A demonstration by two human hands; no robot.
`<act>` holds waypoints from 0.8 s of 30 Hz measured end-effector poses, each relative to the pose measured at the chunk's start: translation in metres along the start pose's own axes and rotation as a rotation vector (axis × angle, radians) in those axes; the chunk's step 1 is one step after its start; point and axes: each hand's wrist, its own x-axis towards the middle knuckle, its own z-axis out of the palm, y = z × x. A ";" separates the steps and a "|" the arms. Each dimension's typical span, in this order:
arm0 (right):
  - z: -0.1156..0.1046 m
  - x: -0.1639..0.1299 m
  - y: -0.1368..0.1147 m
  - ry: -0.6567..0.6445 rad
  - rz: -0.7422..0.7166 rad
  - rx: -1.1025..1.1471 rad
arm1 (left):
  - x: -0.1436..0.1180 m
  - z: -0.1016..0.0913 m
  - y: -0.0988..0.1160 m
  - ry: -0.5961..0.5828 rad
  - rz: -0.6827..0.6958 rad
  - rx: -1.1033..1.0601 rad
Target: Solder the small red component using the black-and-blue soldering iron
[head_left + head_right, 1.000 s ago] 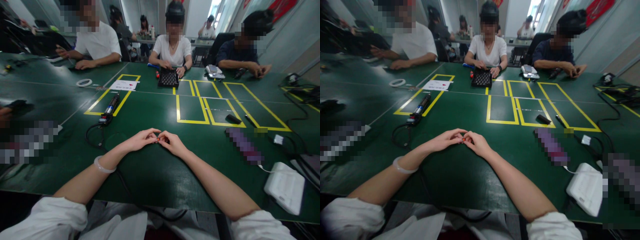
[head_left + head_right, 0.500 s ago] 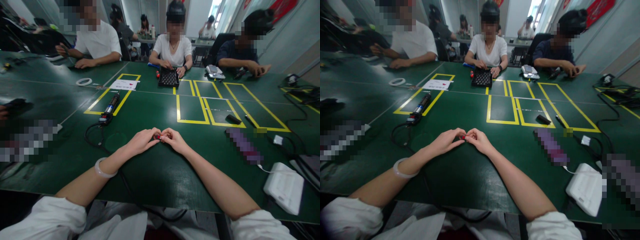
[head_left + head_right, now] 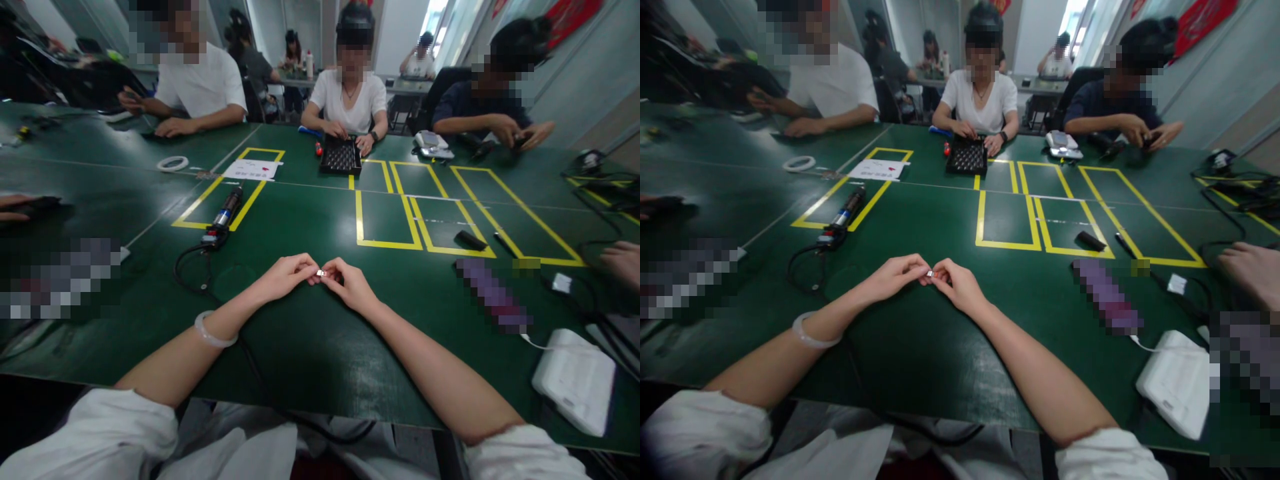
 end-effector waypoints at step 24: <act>0.001 0.003 0.004 0.003 0.077 -0.002 | -0.026 -0.125 -0.092 0.456 -0.454 0.892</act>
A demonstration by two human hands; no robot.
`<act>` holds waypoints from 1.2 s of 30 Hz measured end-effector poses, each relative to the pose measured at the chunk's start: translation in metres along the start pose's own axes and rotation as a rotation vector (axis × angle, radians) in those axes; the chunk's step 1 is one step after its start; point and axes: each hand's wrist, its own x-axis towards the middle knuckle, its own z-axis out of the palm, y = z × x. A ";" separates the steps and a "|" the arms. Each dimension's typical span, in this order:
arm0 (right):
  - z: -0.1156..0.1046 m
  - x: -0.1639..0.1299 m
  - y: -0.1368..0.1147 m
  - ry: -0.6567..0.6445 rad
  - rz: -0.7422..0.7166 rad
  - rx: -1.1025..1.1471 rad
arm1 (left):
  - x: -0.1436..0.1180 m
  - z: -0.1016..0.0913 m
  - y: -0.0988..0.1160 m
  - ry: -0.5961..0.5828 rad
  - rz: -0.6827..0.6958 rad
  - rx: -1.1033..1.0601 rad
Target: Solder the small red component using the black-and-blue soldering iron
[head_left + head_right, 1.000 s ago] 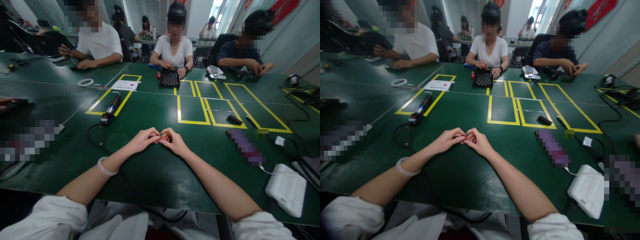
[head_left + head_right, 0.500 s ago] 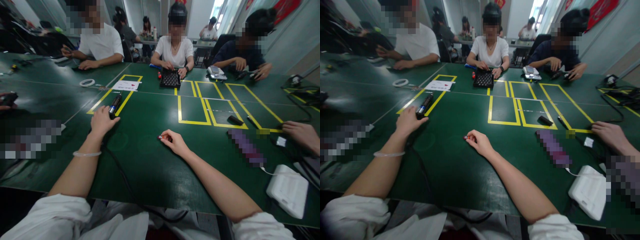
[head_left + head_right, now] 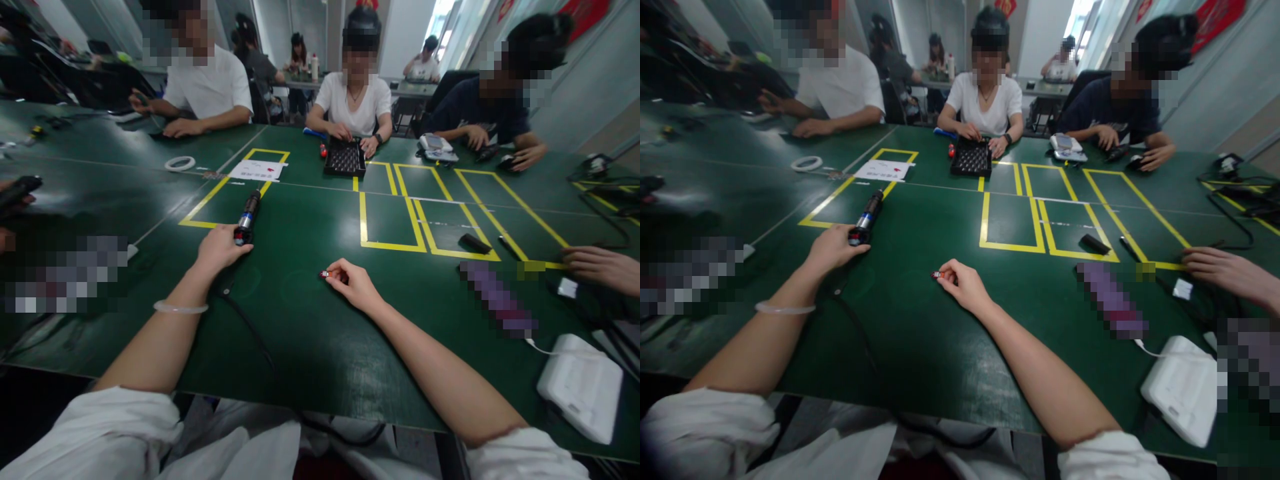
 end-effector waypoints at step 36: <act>-0.001 -0.003 -0.004 -0.050 -0.113 -0.149 | -0.089 0.003 0.165 -0.025 0.478 -0.051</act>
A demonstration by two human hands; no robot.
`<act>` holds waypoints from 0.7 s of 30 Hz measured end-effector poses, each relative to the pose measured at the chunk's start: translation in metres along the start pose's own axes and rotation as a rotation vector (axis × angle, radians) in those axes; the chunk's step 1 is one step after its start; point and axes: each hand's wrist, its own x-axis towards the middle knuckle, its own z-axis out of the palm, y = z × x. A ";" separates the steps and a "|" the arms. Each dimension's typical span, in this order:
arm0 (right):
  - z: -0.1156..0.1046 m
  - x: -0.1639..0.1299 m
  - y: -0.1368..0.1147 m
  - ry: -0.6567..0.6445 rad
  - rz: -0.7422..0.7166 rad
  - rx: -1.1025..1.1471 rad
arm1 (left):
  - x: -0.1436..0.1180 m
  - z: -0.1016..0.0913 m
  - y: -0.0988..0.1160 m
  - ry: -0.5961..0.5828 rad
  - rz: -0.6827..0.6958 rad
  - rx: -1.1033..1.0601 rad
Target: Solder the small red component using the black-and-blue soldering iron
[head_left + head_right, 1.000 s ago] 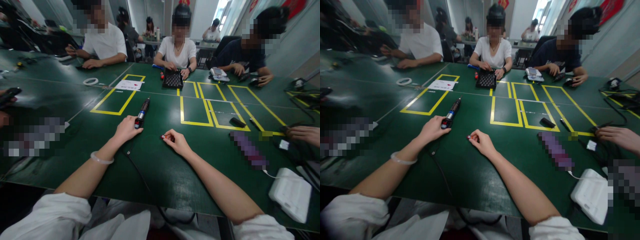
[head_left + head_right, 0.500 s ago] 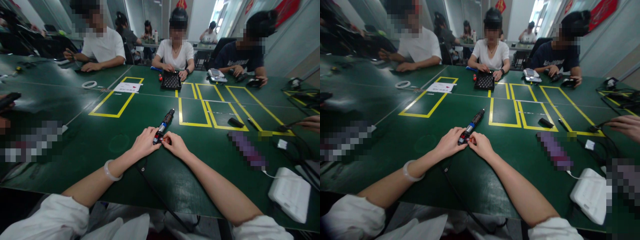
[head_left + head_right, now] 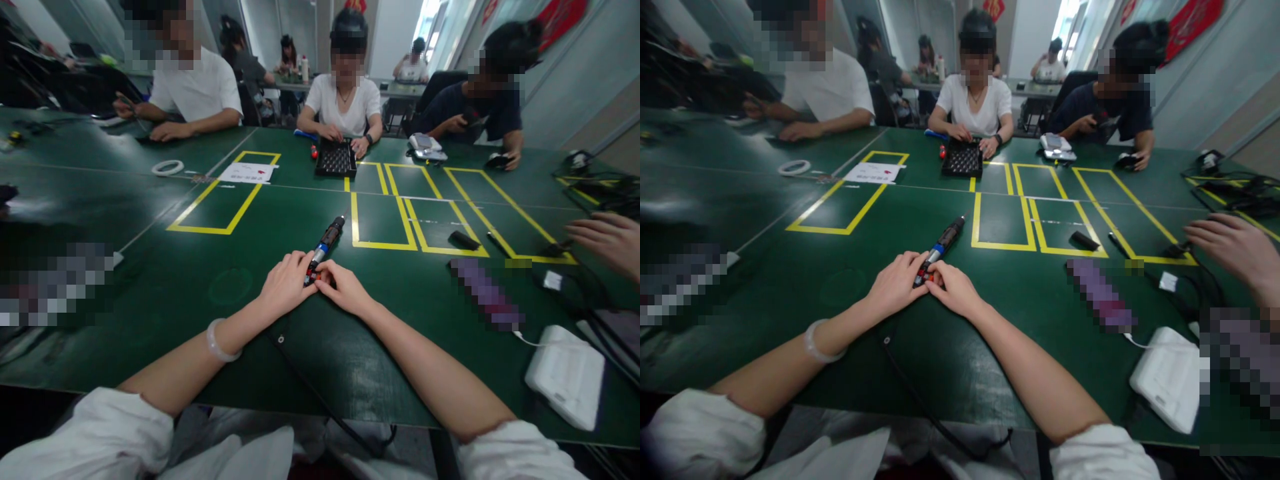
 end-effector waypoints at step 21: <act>0.000 0.000 0.007 0.001 0.037 -0.043 | 0.011 -0.009 -0.193 -0.091 -0.487 0.048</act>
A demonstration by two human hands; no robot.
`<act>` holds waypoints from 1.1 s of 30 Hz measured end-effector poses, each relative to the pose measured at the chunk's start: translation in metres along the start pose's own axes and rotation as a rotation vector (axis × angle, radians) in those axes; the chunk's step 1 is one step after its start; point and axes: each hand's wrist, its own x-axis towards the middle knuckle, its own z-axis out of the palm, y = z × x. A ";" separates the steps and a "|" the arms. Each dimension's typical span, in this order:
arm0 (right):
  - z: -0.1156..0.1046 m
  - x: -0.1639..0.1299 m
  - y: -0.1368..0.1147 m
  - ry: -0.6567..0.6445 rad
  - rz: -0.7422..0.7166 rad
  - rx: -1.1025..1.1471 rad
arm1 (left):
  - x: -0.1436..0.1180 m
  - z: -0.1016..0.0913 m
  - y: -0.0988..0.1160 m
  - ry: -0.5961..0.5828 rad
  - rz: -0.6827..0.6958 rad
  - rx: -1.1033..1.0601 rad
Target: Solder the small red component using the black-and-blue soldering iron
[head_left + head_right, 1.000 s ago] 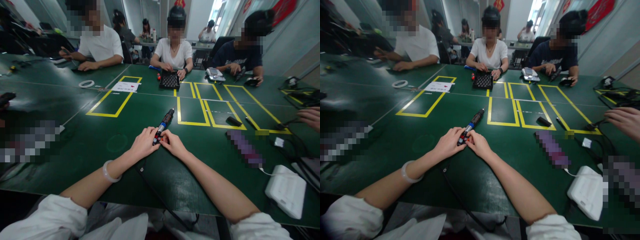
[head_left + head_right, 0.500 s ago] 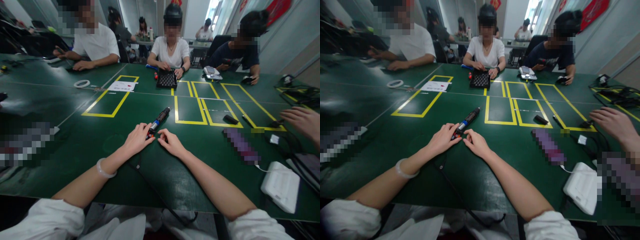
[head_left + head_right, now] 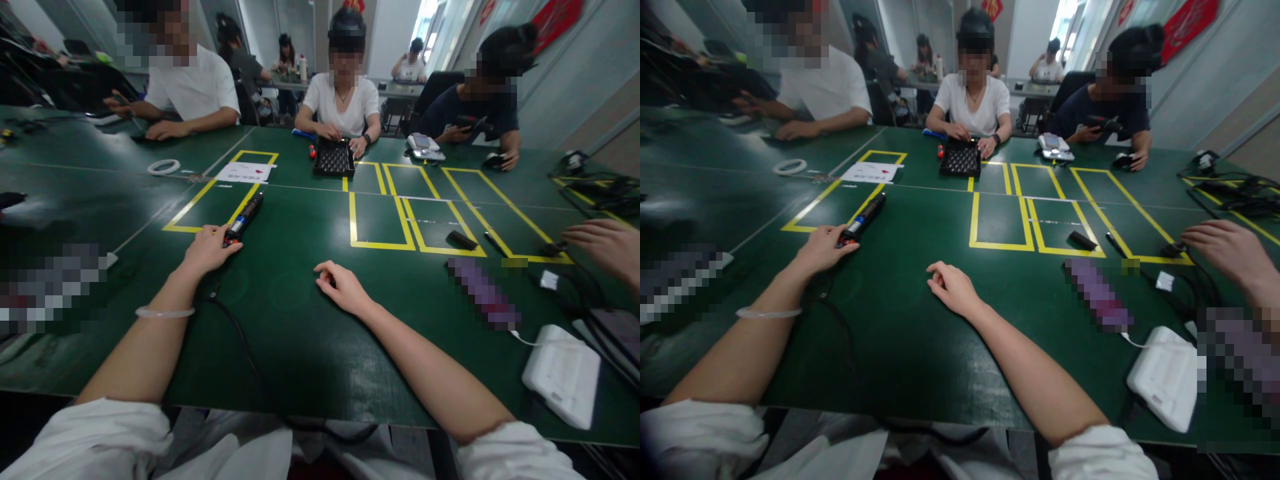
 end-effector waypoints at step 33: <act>0.002 0.000 0.000 -0.043 -0.113 0.018 | -0.077 -0.001 0.144 -0.546 0.574 -0.910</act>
